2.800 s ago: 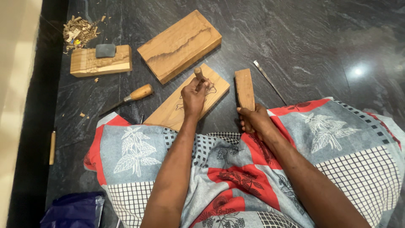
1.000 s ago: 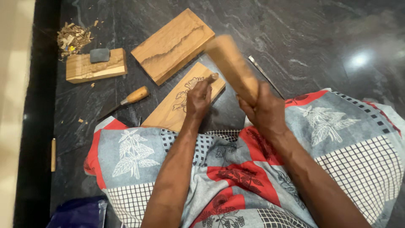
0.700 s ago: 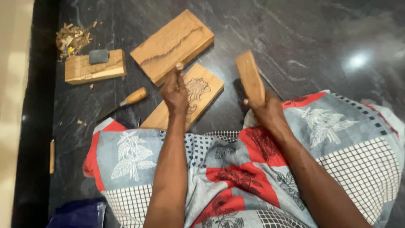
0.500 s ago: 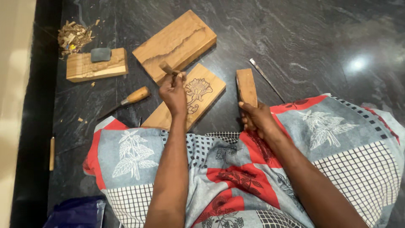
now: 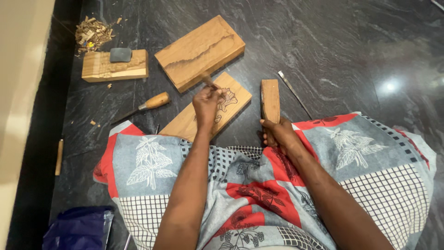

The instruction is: The person carves a floral design into a rectangular wooden block using a chisel and a wooden mallet. They repeatedly position the chisel along the drawn lines and strike it with the mallet to remove wood shavings.

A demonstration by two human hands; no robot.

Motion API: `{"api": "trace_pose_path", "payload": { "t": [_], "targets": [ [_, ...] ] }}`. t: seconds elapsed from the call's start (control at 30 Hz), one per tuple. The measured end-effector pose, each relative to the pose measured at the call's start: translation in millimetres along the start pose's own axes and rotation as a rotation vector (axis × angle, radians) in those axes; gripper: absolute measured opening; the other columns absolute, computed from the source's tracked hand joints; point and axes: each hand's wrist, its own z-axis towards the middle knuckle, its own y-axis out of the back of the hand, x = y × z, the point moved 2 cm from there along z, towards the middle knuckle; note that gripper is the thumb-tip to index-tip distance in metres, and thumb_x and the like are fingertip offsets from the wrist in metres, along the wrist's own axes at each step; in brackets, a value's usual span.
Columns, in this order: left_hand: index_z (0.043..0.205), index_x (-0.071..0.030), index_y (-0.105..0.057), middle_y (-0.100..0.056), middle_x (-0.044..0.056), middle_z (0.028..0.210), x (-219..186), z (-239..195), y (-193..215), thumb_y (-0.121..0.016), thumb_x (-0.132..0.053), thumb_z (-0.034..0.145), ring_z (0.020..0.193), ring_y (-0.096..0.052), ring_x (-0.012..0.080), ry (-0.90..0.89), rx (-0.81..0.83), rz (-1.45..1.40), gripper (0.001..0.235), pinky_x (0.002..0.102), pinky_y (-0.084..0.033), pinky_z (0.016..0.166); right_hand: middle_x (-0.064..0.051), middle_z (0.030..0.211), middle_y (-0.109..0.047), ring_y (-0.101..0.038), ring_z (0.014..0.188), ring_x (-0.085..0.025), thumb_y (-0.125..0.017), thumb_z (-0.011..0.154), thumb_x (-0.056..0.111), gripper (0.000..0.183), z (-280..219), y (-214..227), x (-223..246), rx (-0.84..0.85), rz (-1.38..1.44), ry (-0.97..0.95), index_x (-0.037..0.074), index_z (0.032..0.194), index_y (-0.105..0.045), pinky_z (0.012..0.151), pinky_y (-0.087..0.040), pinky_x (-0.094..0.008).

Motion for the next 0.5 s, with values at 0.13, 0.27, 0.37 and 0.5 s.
{"api": "trace_pose_path", "payload": {
  "t": [0.13, 0.27, 0.37, 0.5],
  "targets": [
    [0.096, 0.002, -0.073, -0.075, 0.005, 0.085, 11, -2, 0, -0.069, 0.006, 0.091, 0.074, -0.066, 0.0086, -0.096, 0.028, 0.235, 0.008, 0.022, -0.052, 0.065, -0.006, 0.066, -0.058, -0.055, 0.049, -0.016, -0.072, 0.09, 0.018, 0.022, 1, 0, -1, -0.001, -0.003, 0.011, 0.003, 0.095, -0.056, 0.042, -0.05, -0.032],
    [0.099, 0.004, -0.072, -0.075, 0.007, 0.085, 16, 1, 2, -0.067, 0.005, 0.094, 0.07, -0.063, 0.01, -0.044, 0.029, 0.148, 0.007, 0.023, -0.05, 0.062, -0.006, 0.067, -0.058, -0.056, 0.05, -0.015, -0.072, 0.09, 0.017, 0.023, 1, -1, -1, 0.01, -0.007, 0.019, 0.0, 0.094, -0.056, 0.041, -0.05, -0.031],
    [0.1, 0.002, -0.071, -0.076, 0.006, 0.089, 12, 2, 2, -0.065, 0.002, 0.096, 0.078, -0.07, 0.0093, -0.025, 0.031, 0.078, 0.008, 0.022, -0.056, 0.067, -0.005, 0.068, -0.058, -0.056, 0.051, -0.015, -0.072, 0.089, 0.017, 0.023, 0, -2, 0, -0.016, -0.042, 0.002, 0.001, 0.095, -0.057, 0.042, -0.051, -0.032],
    [0.101, 0.002, -0.072, -0.078, 0.006, 0.092, 5, 0, 0, -0.064, -0.001, 0.096, 0.082, -0.074, 0.0096, 0.0, 0.007, 0.067, 0.01, 0.022, -0.06, 0.07, -0.007, 0.068, -0.059, -0.056, 0.051, -0.017, -0.072, 0.09, 0.018, 0.025, 1, -2, 4, -0.009, -0.047, 0.012, 0.0, 0.098, -0.057, 0.042, -0.051, -0.032]
  ]
}}
